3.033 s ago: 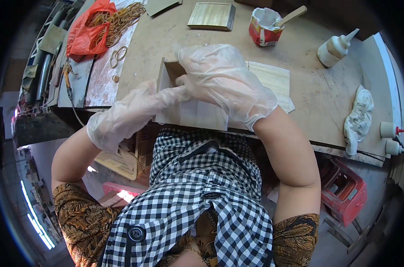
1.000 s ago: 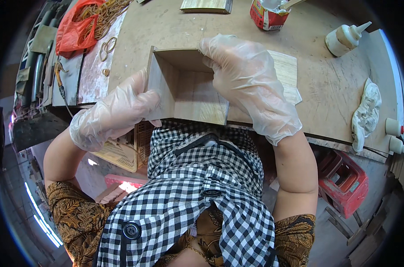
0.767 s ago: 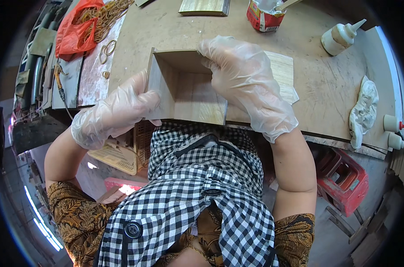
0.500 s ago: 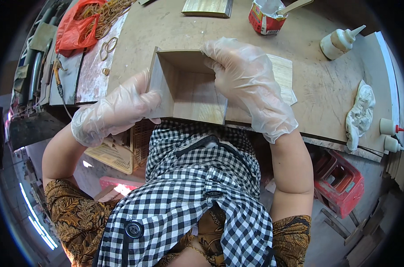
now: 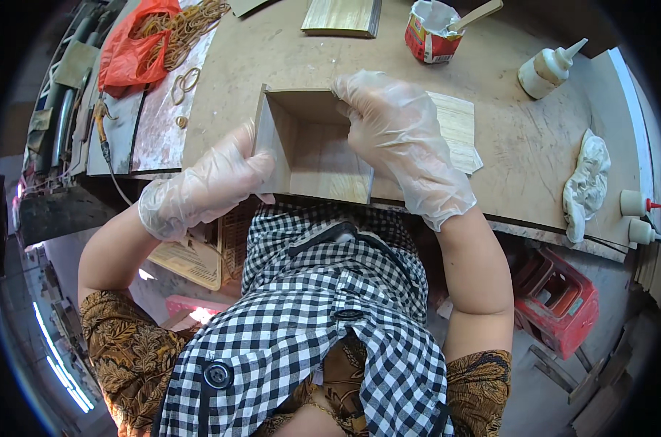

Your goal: The person assembles small cardboard boxes by hand. They align and press the flaps of the cardboard pieces together to form the box structure, then secure the assembled boxes with rubber bands. The person repeats this process for multiple boxes, placing the finished units on the table.

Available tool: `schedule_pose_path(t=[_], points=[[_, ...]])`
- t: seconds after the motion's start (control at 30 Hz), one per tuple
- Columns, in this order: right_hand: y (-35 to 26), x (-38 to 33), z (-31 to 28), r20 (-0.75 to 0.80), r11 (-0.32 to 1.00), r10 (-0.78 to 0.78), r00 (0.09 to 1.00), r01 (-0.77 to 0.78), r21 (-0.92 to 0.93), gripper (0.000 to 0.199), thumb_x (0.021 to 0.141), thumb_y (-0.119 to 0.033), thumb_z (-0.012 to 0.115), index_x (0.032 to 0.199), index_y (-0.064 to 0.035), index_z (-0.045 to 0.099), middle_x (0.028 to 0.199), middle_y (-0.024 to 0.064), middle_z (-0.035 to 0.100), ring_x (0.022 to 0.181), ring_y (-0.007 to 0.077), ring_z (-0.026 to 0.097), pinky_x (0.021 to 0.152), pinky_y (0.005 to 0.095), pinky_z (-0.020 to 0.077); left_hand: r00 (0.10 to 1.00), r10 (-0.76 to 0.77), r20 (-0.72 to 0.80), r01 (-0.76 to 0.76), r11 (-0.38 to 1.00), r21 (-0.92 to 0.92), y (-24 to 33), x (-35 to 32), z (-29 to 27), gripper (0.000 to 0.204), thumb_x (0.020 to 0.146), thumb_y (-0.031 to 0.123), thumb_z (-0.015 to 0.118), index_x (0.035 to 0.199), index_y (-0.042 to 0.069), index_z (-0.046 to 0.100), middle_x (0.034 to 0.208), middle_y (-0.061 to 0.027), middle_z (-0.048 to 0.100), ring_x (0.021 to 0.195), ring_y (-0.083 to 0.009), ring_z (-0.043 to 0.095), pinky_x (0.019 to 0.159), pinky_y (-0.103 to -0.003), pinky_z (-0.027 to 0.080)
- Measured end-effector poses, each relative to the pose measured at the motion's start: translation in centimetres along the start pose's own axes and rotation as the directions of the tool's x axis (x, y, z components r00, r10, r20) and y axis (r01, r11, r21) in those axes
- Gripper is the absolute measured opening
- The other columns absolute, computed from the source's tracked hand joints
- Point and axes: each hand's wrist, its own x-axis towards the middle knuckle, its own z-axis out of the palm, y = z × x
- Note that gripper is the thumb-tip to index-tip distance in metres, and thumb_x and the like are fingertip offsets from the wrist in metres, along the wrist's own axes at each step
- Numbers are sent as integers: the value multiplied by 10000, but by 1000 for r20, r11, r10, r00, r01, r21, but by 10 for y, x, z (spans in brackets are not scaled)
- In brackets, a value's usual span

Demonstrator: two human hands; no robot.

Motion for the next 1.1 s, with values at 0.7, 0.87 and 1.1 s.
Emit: schedule_pose_path(t=[0.7,0.87,1.1], points=[[18,6,-39,-269,985,-20,963,65,160,434,869,-61,714,1292,-75,618,1254,131,657,1121,259,648,1000,367,490,627,686,-370,-547,725,419,18,-11,-36,756,888,225,706,1476,-70,333,1407,-269,502,1239,-376,555,1027,-410,460],[42,-76,-37,-472,847,410,780,-134,515,233,972,17,576,1199,51,621,1244,180,657,1065,209,661,937,324,520,218,976,26,-651,126,749,17,-4,23,753,784,20,705,1466,-13,388,1447,-231,487,1329,-397,485,1106,-448,412],[44,-139,-30,-491,747,602,630,-226,625,166,988,10,564,1136,31,636,1180,155,686,979,161,673,882,294,538,624,781,26,-526,394,754,66,70,111,1122,642,192,844,1566,79,219,1520,-240,392,1437,-446,303,1189,-468,280]])
